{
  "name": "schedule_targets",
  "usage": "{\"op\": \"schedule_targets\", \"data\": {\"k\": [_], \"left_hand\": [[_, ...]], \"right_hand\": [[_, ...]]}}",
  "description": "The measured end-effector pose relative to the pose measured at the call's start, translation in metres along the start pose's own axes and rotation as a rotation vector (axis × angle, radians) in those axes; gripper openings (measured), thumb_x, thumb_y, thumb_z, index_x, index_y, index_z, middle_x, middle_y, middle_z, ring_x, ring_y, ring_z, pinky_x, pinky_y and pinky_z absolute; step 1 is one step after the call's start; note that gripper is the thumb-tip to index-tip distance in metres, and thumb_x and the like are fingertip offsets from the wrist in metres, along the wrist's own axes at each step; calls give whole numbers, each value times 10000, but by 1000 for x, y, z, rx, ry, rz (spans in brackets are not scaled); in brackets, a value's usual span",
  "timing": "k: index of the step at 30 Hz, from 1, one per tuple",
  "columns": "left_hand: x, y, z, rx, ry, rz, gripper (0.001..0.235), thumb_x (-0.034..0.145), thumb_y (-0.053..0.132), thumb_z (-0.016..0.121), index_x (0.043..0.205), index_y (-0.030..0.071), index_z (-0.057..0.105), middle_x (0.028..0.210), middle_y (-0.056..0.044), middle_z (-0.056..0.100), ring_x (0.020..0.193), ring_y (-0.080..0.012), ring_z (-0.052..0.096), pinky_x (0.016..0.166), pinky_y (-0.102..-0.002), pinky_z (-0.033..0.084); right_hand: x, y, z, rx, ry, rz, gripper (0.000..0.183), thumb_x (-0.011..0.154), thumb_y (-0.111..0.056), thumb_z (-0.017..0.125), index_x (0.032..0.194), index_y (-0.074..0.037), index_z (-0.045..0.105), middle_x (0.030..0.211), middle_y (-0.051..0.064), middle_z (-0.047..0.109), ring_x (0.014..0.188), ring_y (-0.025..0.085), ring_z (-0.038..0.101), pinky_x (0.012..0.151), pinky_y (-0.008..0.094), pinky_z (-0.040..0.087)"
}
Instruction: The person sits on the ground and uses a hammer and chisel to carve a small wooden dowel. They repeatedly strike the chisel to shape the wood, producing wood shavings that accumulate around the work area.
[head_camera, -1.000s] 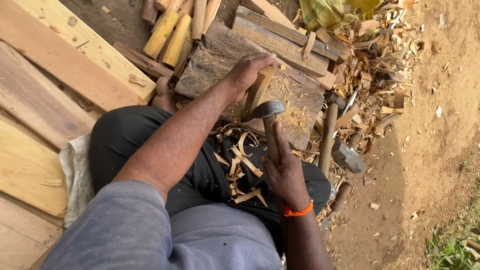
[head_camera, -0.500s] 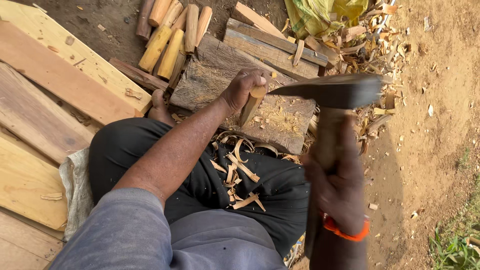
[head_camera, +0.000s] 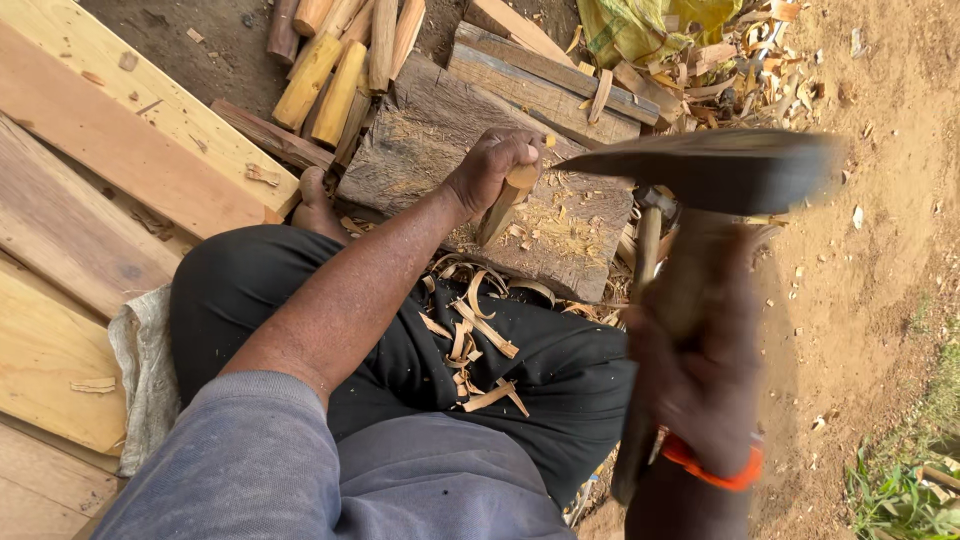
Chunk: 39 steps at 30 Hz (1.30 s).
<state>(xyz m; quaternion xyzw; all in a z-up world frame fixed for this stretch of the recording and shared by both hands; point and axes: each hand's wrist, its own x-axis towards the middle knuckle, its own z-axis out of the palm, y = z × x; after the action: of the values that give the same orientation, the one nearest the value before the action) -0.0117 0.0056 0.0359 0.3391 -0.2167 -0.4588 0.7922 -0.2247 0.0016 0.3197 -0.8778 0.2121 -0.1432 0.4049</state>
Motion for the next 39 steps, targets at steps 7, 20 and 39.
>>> {"op": "schedule_targets", "data": {"k": [7, 20, 39], "left_hand": [[3, -2, -5, 47, -27, 152, 245, 933, 257, 564, 842, 35, 613, 784, -73, 566, 691, -147, 534, 636, -334, 497], [2, 10, 4, 34, 57, 77, 260, 890, 315, 539, 828, 71, 604, 750, -56, 581, 682, -152, 588, 629, -348, 529], [9, -28, -12, 143, 101, 193, 251, 901, 293, 528, 841, 67, 620, 888, -31, 608, 786, -157, 629, 690, -351, 574]], "right_hand": [[-9, 36, 6, 103, -69, 96, 921, 951, 105, 664, 1710, -116, 192, 985, 74, 599, 774, 99, 559, 642, 267, 493], [2, 66, 48, -126, -335, 104, 884, 853, 98, 683, 1623, -74, 283, 1539, 182, 531, 1322, 251, 595, 1050, 337, 476], [-27, 40, 5, 28, 4, 114, 954, 910, 145, 657, 1705, -109, 195, 1079, 221, 602, 816, 146, 601, 715, 299, 527]]}}
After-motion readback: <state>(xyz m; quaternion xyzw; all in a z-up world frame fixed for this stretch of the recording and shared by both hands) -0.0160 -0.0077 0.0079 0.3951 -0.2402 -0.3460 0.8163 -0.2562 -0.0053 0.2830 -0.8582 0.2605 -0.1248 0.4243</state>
